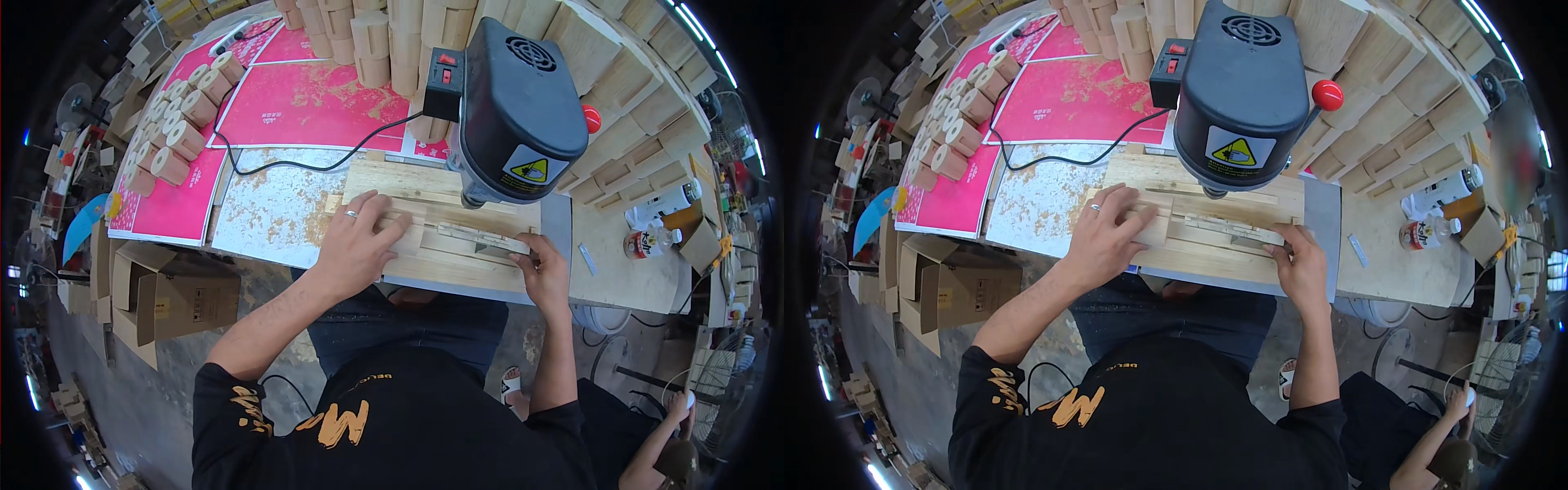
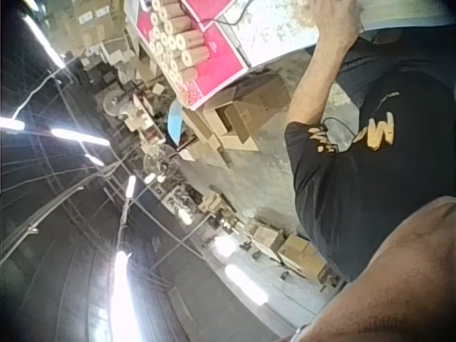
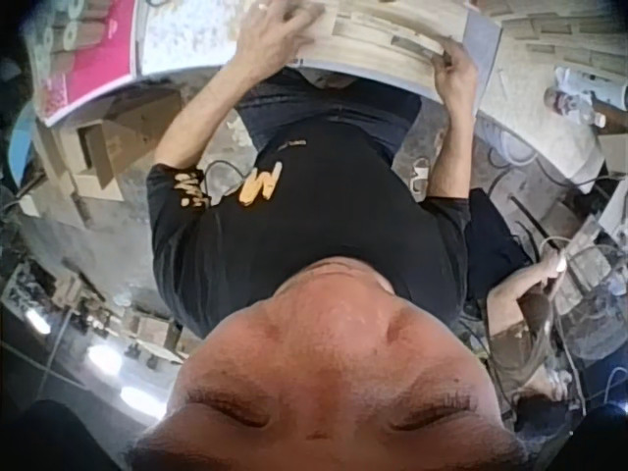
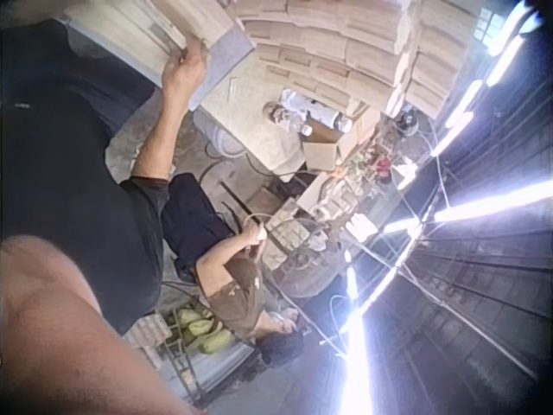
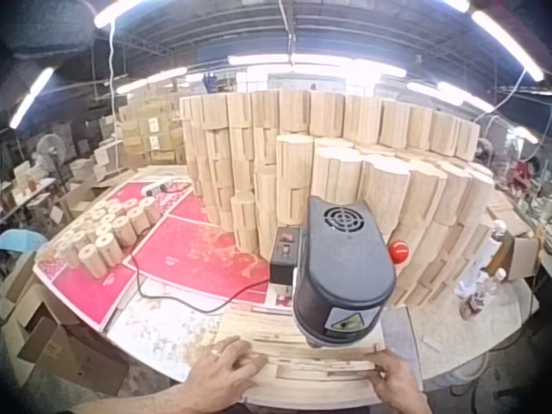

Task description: Milling grooves into small wooden blocks using a stationary routing machine and custom jig.

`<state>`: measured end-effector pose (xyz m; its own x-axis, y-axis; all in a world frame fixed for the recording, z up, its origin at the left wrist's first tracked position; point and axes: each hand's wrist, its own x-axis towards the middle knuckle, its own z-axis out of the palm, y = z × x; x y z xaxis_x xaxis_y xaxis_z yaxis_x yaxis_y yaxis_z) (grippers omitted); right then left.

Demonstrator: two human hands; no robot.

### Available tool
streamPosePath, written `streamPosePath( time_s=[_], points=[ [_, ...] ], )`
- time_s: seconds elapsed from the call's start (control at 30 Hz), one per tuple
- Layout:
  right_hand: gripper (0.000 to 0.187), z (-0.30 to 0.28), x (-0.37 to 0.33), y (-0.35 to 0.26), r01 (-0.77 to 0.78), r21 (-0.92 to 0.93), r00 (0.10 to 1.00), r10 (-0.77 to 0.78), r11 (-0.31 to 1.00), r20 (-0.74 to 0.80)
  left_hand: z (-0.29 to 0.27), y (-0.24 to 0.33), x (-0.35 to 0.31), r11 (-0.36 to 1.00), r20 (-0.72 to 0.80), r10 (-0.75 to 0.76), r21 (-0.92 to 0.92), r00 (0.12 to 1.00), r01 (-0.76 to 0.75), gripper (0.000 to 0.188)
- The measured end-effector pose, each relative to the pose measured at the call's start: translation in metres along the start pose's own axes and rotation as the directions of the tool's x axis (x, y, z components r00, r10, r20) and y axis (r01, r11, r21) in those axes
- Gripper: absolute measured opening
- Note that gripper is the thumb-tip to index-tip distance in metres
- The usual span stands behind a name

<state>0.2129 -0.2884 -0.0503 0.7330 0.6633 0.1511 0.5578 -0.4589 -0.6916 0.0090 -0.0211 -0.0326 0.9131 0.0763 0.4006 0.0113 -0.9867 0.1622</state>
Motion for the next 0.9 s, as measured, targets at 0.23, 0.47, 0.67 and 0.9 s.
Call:
streamPosePath(
  time_s=[0.23, 0.47, 0.67, 0.9],
  points=[
    [0.031, 0.000, 0.007, -0.013, -0.006, 0.056, 0.999, 0.003, 0.998, 0.052, 0.024, 0.012, -0.003, 1.000, -0.085, 0.017, -0.004, 0.996, -0.017, 0.069],
    [0.028, 0.010, 0.015, -0.014, 0.067, 0.080, 0.997, -0.064, 0.995, -0.041, 0.042, 0.048, 0.009, 0.866, -0.192, -0.250, -0.484, 0.949, 0.130, 0.098],
    [0.034, 0.027, 0.014, 0.011, -0.161, 0.495, 0.961, 0.251, 0.854, -0.120, 0.091, 0.053, 0.017, 0.813, -0.191, -0.379, -0.536, 0.906, 0.227, 0.114],
    [0.040, 0.055, 0.010, 0.000, -0.126, 0.475, 0.943, 0.254, 0.871, -0.215, 0.103, 0.047, 0.021, 0.752, -0.174, -0.496, -0.576, 0.850, 0.321, 0.116]
  ],
)
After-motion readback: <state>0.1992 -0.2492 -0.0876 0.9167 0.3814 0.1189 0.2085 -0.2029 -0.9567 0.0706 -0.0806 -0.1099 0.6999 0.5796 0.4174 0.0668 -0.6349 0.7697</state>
